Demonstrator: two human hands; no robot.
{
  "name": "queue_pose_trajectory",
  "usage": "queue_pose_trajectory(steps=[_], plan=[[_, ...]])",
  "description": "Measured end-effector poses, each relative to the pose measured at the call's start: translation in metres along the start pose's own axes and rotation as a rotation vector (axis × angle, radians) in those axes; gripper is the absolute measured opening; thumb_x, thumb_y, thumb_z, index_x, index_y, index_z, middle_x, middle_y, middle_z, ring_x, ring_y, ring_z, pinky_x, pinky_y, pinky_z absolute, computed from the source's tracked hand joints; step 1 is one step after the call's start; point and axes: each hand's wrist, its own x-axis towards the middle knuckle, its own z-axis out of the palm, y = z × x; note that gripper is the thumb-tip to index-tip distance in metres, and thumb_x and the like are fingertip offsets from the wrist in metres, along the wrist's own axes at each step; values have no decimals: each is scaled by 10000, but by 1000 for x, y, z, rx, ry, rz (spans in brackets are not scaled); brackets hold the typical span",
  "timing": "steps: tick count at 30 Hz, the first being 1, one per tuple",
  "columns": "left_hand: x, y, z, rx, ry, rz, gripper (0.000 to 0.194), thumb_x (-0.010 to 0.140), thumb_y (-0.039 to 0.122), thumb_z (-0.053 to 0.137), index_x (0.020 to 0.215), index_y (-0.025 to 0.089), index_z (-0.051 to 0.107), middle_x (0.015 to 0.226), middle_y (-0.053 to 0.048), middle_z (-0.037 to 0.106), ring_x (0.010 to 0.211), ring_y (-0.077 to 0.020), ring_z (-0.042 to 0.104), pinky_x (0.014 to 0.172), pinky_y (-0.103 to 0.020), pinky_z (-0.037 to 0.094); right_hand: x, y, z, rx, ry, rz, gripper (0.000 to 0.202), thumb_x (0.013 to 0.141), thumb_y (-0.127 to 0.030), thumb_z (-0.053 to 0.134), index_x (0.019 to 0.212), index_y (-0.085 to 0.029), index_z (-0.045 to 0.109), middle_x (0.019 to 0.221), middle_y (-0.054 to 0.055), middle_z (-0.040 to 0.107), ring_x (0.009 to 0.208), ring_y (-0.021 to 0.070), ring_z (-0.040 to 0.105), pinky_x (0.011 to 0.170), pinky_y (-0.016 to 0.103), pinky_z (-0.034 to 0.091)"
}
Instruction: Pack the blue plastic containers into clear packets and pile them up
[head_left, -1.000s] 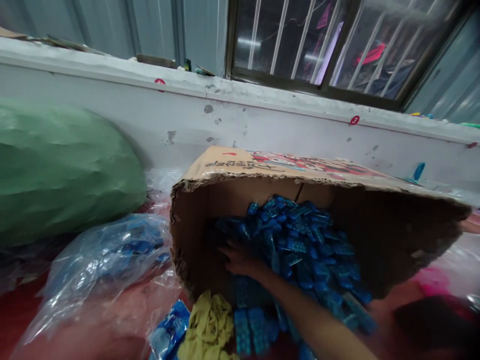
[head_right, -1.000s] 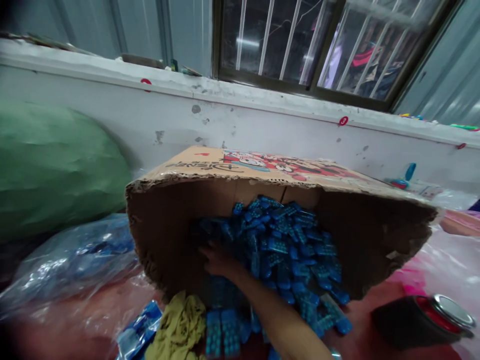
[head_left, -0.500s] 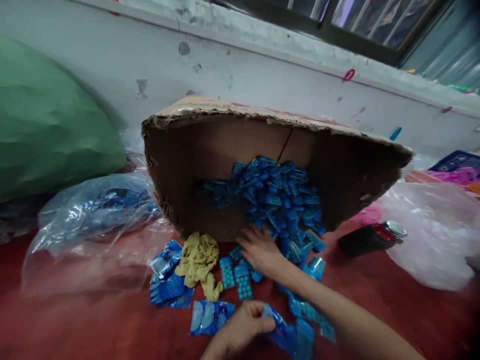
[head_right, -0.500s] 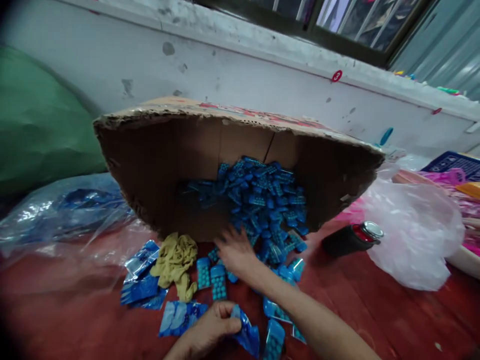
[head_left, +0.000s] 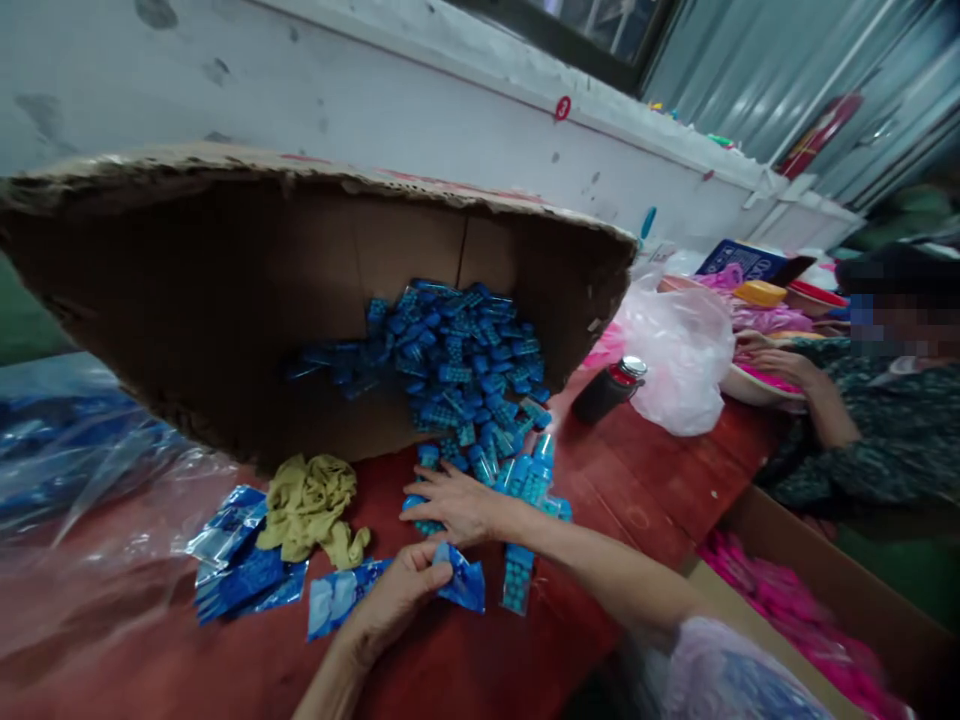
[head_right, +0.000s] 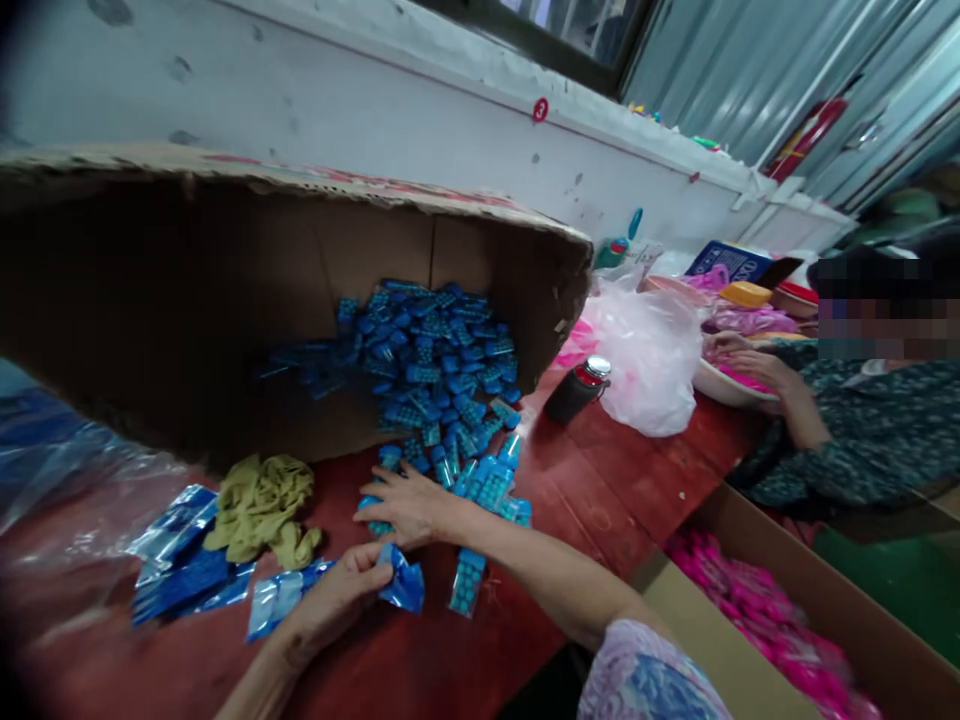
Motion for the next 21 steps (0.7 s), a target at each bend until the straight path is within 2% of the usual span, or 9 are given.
queue_pose_trajectory(steps=[3, 5, 7, 9, 13, 15, 18, 21], plan=[[-14, 3, 0, 14, 159, 17, 234, 576, 329, 715, 647, 113, 657, 585, -24, 629, 554, -108, 522, 597, -227, 399, -23, -7, -5, 13, 76, 64, 413, 778, -325, 537, 1180, -249, 483, 1323, 71, 402, 1267, 294, 232, 978, 545, 225], [-25, 2, 0, -22, 335, 65, 220, 572, 323, 719, 612, 120, 642, 549, -7, 614, 543, -99, 522, 584, -215, 409, -44, -17, -4, 28, 239, 196, 377, 805, -281, 504, 1180, -250, 479, 1307, 63, 417, 1257, 269, 259, 990, 517, 234], [-38, -3, 0, -102, 506, 115, 216, 560, 317, 727, 619, 134, 629, 543, 9, 609, 535, -99, 533, 553, -209, 420, -67, -32, 6, 50, 431, 354, 332, 839, -235, 451, 1170, -229, 485, 1254, 69, 463, 1240, 235, 295, 1000, 461, 263], [-49, -10, 1, -189, 620, 136, 238, 538, 319, 739, 631, 140, 613, 540, 15, 609, 513, -108, 546, 495, -209, 425, -86, -50, 26, 71, 537, 450, 310, 847, -204, 428, 1148, -203, 498, 1192, 88, 505, 1211, 223, 342, 982, 426, 314], [-68, -23, 12, -311, 717, 124, 218, 587, 302, 712, 634, 143, 570, 502, 6, 596, 474, -120, 561, 427, -205, 427, -98, -75, 72, 4, 529, 588, 341, 828, -183, 451, 1165, -158, 491, 1249, 152, 449, 1238, 297, 297, 967, 525, 286], [-76, -27, 20, -348, 751, 96, 182, 648, 283, 668, 641, 141, 554, 484, -6, 592, 469, -121, 567, 423, -200, 436, -92, -80, 80, -24, 488, 596, 346, 818, -202, 477, 1162, -162, 499, 1278, 158, 425, 1241, 328, 281, 964, 571, 240], [-92, -33, 27, -399, 806, 56, 164, 719, 276, 599, 657, 137, 539, 459, -23, 585, 459, -127, 575, 415, -196, 440, -75, -85, 69, -8, 464, 583, 333, 806, -239, 511, 1135, -188, 522, 1249, 141, 462, 1205, 345, 323, 942, 587, 232], [-111, -40, 28, -449, 850, 59, 151, 747, 276, 565, 682, 145, 526, 451, -21, 580, 451, -131, 577, 409, -195, 439, -55, -95, 47, 82, 496, 543, 285, 840, -245, 465, 1116, -213, 526, 1132, 103, 546, 1059, 265, 464, 887, 453, 339]])
